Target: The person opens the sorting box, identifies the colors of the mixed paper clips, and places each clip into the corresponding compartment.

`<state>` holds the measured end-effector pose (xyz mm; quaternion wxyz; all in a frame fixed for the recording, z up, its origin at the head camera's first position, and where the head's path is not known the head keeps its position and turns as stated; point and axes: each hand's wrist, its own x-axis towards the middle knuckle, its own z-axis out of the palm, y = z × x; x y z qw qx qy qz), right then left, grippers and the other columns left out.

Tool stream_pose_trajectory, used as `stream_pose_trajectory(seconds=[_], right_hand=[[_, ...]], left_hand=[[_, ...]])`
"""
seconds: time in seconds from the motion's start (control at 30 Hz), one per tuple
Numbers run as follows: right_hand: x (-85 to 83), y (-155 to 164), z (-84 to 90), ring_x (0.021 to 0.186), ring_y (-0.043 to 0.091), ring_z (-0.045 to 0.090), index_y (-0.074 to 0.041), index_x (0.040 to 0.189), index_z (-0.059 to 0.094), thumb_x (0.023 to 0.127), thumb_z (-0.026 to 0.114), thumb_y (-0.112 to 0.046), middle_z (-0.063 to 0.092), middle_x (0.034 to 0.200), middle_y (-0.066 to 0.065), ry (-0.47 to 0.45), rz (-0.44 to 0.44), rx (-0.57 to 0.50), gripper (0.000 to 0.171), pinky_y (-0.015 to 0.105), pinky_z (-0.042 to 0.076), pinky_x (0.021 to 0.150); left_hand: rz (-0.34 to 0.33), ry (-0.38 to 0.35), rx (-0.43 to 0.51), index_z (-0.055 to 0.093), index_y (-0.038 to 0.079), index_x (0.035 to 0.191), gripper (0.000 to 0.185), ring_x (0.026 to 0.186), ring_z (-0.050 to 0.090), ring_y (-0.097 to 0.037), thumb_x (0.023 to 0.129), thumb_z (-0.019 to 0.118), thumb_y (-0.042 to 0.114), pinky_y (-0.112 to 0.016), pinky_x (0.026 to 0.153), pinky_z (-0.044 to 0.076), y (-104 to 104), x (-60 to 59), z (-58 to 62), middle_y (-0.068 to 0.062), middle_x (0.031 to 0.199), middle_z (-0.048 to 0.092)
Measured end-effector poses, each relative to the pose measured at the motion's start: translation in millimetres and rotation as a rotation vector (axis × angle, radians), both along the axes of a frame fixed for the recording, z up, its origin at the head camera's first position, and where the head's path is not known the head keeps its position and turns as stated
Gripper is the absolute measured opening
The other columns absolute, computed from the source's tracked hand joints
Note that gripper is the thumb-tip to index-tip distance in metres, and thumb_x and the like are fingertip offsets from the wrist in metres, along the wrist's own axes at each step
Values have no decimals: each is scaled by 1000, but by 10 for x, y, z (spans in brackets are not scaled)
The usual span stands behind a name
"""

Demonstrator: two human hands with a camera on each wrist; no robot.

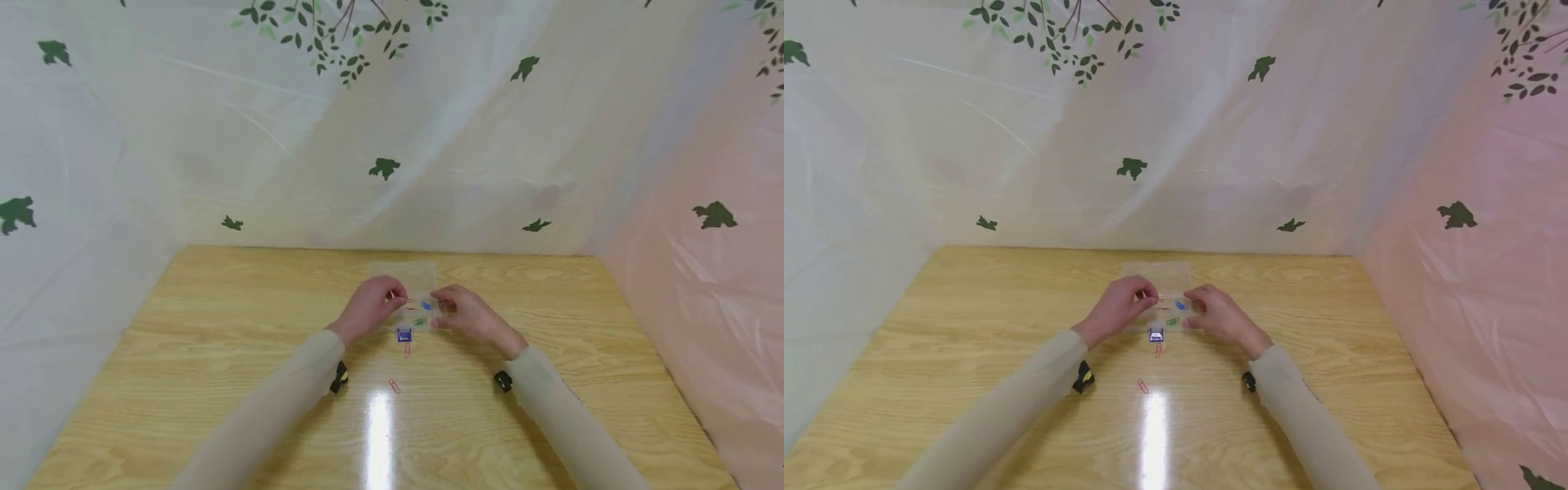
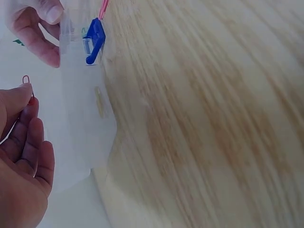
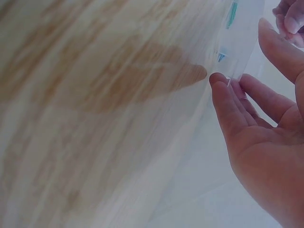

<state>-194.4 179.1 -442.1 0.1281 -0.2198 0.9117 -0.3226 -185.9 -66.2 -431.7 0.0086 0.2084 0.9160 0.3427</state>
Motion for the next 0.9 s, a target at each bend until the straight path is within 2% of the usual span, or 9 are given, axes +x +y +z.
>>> stream_pose_trajectory(seconds=[0.43, 0.63, 0.9], right_hand=[[-4, -1, 49, 121, 31, 59, 1, 143, 58, 93, 81, -21, 60, 136, 16, 17, 16, -5, 59, 50, 49, 107], [12, 5, 41, 122, 30, 58, -1, 144, 58, 93, 80, -22, 60, 137, 15, -11, 5, 7, 60, 50, 48, 107], [22, 10, 26, 120, 31, 59, 1, 142, 59, 92, 81, -21, 60, 135, 16, 4, 25, 1, 59, 50, 49, 105]], left_hand=[[19, -45, -29, 75, 11, 100, 5, 91, 64, -17, 100, 70, 12, -34, 84, 55, 108, -79, -16, -2, 100, 71], [18, -63, -46, 75, 11, 99, 6, 89, 63, -16, 100, 70, 14, -33, 82, 54, 151, -87, -43, -1, 98, 70], [27, -44, -54, 77, 11, 97, 6, 91, 64, -18, 99, 71, 13, -36, 85, 54, 163, -85, -95, -3, 100, 73]])
